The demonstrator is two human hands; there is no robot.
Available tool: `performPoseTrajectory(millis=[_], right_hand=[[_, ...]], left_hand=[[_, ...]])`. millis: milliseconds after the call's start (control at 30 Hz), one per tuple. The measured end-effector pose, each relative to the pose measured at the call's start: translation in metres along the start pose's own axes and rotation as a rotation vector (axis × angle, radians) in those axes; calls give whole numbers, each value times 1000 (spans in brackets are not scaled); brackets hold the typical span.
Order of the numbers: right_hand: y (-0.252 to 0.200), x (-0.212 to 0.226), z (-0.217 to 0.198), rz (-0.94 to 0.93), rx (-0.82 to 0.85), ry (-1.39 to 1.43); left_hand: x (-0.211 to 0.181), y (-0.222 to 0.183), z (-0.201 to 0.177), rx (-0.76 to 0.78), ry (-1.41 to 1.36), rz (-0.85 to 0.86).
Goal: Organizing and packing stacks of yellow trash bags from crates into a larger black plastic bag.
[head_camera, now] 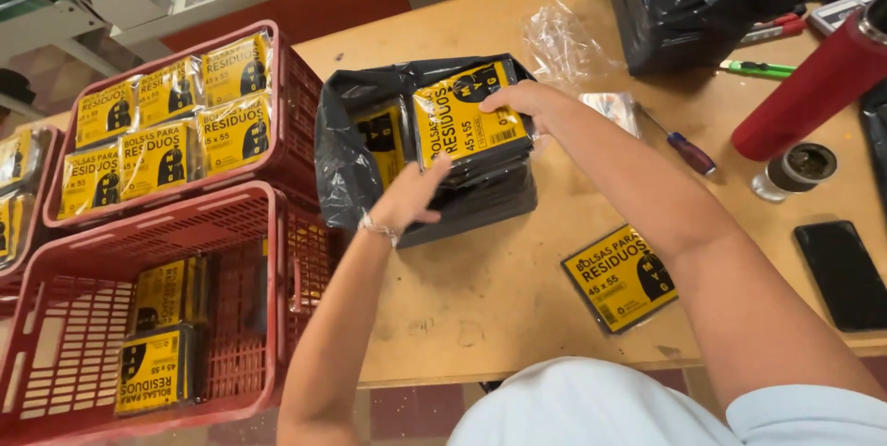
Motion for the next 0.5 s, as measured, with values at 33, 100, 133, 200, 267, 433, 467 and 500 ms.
performPoseTrajectory(millis=[33,100,133,200,267,433,467,500], right_hand=[[-1,5,2,0,1,0],[-4,11,6,-1,-31,-38],[5,7,3,8,-31,-37],[22,1,-2,-32,-12,-24],[-6,12,18,-31,-49,-66],[-11,2,41,-38,-156,-93],[-14,2,40,-63,-143,-138],[-18,2,40,-88,-130,-182]], left_hand=[[5,-5,3,-1,0,-1],[18,-16,11,21,587,-146],[35,-1,19,27,583,-150],[63,26,33,-108,1052,-174],[97,61,51,-293,1258,78],[81,81,76,-445,1372,602],[74,85,74,-363,1302,623],[67,88,73,-282,1232,642]])
Point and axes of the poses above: each hand's wrist, its own y-axis towards the middle knuckle, its own z-axis out of the palm, x = y × z, the point moved 4 cm from there along y, towards the middle knuckle, and after that the axes turned 15 degrees about x, right-handed, at the moved point
